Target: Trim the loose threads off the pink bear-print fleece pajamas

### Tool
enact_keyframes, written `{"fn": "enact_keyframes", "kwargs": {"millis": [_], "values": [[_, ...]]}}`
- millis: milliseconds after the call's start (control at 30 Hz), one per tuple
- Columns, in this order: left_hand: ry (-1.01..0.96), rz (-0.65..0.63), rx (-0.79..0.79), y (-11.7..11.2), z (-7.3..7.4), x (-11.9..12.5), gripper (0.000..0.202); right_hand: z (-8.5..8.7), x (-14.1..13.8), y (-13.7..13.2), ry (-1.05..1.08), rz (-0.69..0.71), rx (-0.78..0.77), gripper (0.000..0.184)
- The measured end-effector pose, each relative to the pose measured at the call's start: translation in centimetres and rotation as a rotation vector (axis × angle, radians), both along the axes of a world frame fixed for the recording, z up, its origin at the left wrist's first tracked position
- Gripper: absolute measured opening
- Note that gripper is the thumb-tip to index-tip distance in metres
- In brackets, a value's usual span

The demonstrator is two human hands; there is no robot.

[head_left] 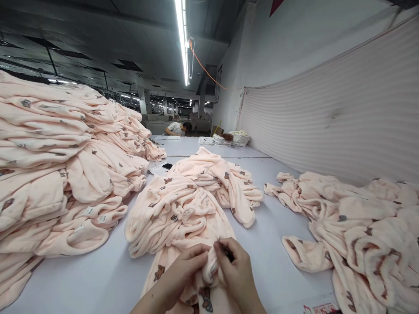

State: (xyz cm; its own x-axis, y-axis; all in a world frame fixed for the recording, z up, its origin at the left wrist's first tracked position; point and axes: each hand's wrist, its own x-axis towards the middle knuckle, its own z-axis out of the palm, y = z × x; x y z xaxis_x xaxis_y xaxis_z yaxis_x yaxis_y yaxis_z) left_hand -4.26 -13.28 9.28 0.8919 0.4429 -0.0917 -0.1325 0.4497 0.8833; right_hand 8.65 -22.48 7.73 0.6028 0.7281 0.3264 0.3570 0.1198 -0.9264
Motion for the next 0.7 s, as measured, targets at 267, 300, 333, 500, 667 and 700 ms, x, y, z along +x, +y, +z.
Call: {"fn": "enact_keyframes", "kwargs": {"millis": [267,300,333,500,667,700], "values": [[0.015,0.058,-0.024,2.4,0.7,4.8,0.043,-1.5,-0.2,-4.4,0.402,0.054,-0.102,0.037],[0.022,0.085,-0.013,2.6,0.5,5.1,0.043,-2.1,-0.7,-4.8,0.272,0.104,-0.173,0.031],[0.032,0.116,0.007,2.8,0.3,5.1,0.042,-2.7,-1.2,-4.9,0.112,0.135,-0.234,0.024],[0.143,0.459,0.259,1.3,-1.5,0.0,0.019,-4.4,-1.2,-4.0,-0.357,0.136,-0.397,0.009],[0.329,0.422,0.624,-5.1,-6.3,-5.1,0.017,-3.3,0.7,-3.2,-0.108,0.218,-0.302,0.022],[0.349,0.389,0.68,-6.3,-7.2,-5.1,0.028,-3.0,0.9,-3.1,-0.09,0.219,-0.304,0.023]]}}
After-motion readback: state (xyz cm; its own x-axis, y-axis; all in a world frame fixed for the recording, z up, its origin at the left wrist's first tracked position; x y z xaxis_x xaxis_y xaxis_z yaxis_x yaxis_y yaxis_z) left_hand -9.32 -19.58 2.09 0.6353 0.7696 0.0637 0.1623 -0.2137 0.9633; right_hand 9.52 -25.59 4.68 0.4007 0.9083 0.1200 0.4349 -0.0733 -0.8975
